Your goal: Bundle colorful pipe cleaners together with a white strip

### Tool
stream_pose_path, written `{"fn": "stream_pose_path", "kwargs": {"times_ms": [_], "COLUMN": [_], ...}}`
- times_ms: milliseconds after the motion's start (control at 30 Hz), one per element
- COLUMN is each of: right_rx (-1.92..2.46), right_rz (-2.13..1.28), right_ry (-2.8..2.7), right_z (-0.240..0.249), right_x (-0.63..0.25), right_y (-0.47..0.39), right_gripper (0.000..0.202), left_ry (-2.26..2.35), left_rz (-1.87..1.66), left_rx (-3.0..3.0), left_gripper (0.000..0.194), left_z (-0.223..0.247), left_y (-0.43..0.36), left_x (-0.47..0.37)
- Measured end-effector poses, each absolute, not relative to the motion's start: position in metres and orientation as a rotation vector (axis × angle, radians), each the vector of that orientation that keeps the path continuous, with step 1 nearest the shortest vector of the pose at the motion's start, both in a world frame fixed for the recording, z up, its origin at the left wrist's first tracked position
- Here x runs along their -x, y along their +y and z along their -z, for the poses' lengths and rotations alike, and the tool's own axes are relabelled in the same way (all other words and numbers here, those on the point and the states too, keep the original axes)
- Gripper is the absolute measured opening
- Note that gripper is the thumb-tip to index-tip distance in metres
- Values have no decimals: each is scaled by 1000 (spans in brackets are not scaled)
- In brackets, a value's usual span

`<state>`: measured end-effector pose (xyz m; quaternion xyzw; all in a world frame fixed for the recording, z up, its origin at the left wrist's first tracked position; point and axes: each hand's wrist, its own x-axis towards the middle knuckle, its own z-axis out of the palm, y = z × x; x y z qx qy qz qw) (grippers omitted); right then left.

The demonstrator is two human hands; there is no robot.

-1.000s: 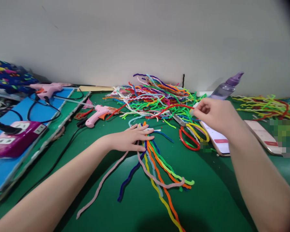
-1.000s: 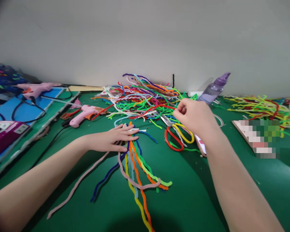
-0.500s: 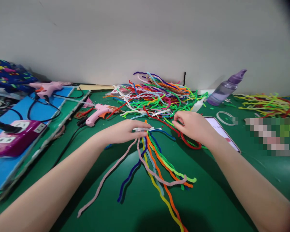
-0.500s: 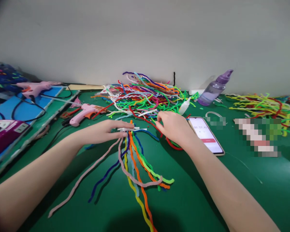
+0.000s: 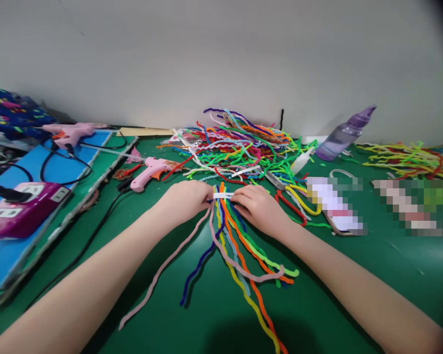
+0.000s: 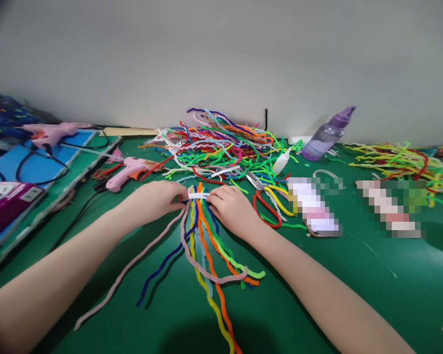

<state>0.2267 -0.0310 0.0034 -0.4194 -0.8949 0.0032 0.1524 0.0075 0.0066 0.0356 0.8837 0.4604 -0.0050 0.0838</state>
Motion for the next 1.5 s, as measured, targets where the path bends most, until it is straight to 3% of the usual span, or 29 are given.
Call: {"fn": "stream_pose_path", "kwargs": {"times_ms": [500,733,1500], "right_rx": [1424,1644,1349], "right_rz": [-165,7,125], "right_ry": [-2515,-2377,-2485], "right_z": [-9,-1,8], "right_x": [-216,-206,-213], "right_y": [-19,-21,-12], "right_gripper": [14,14,22], "left_ry": [1557,1637,1427], "left_rz": [-146,-301,-552], "left_rx": [-2651,-2708,-2727], "left_gripper": [22,23,22], "left_z": [-22,-3,16], "left_y": [-15,-14,0], "left_x": [-16,-18,-6]}}
